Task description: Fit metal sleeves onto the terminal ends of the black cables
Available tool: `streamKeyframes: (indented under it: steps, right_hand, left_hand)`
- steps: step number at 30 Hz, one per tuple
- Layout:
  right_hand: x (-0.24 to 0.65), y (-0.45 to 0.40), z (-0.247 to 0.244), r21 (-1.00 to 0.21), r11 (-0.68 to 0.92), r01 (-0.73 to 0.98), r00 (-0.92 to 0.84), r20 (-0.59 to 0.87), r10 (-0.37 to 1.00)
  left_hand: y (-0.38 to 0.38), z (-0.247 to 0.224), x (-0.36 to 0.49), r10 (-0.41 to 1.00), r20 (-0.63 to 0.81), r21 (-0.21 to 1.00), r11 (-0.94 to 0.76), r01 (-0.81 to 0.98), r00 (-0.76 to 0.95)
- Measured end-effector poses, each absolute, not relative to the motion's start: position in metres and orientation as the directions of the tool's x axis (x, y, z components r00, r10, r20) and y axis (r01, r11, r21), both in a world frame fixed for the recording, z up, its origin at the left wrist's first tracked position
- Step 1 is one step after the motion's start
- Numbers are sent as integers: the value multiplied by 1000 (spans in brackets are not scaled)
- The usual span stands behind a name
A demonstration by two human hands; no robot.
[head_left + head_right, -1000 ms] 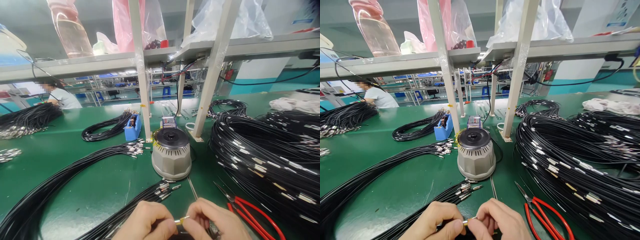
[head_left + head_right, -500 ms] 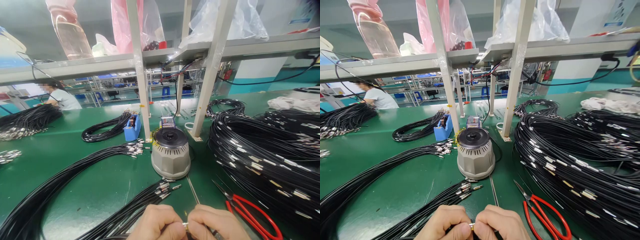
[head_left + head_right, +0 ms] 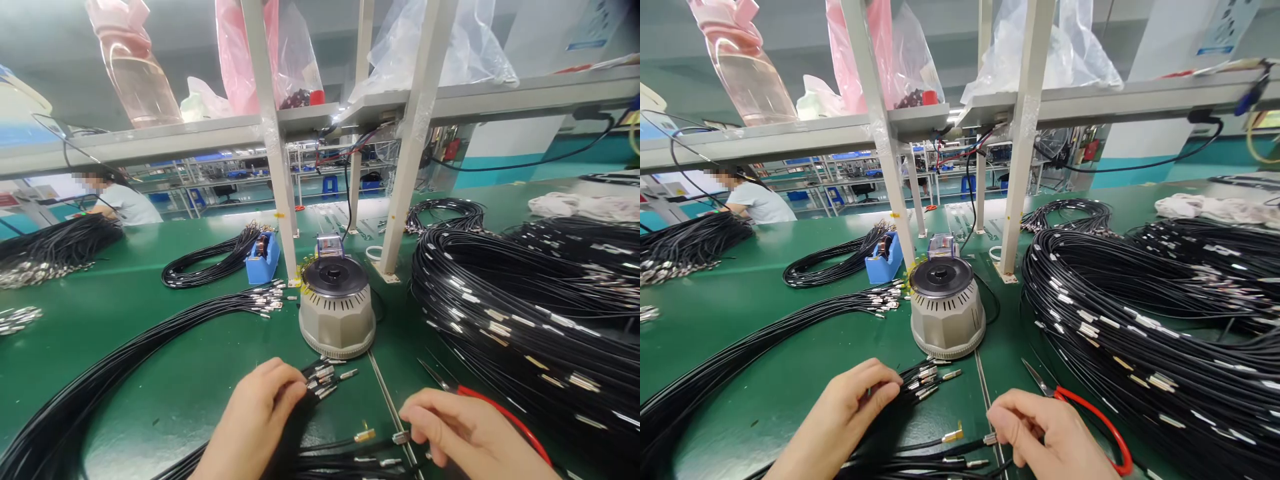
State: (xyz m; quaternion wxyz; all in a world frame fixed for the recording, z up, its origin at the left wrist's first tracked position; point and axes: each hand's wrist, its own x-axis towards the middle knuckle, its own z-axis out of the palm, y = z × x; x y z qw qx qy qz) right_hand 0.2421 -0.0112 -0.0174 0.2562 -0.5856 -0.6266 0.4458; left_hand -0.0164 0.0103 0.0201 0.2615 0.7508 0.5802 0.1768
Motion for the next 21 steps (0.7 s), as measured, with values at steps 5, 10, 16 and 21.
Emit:
streamKeyframes:
  steps: [5,10,16,21]
  right_hand:
    - [225,1,-15,-953,-81,293,-168,-134,977]
    - [211,27,-3,-998,-56,-3,16,-56,998]
    - [184,50,18,-954,-141,-264,10,-148,989]
    - [129,60,38,-838,-252,-483,-55,-259,964]
  left_hand:
    - [7,-8,9,963,-84,320,-219,922,258]
    - [8,-14,4,976,-29,421,-182,888,214]
    - [11,-11,-10,958,-26,844,-132,519,285]
    - [13,-14,-6,940,-182,869,17,495,288]
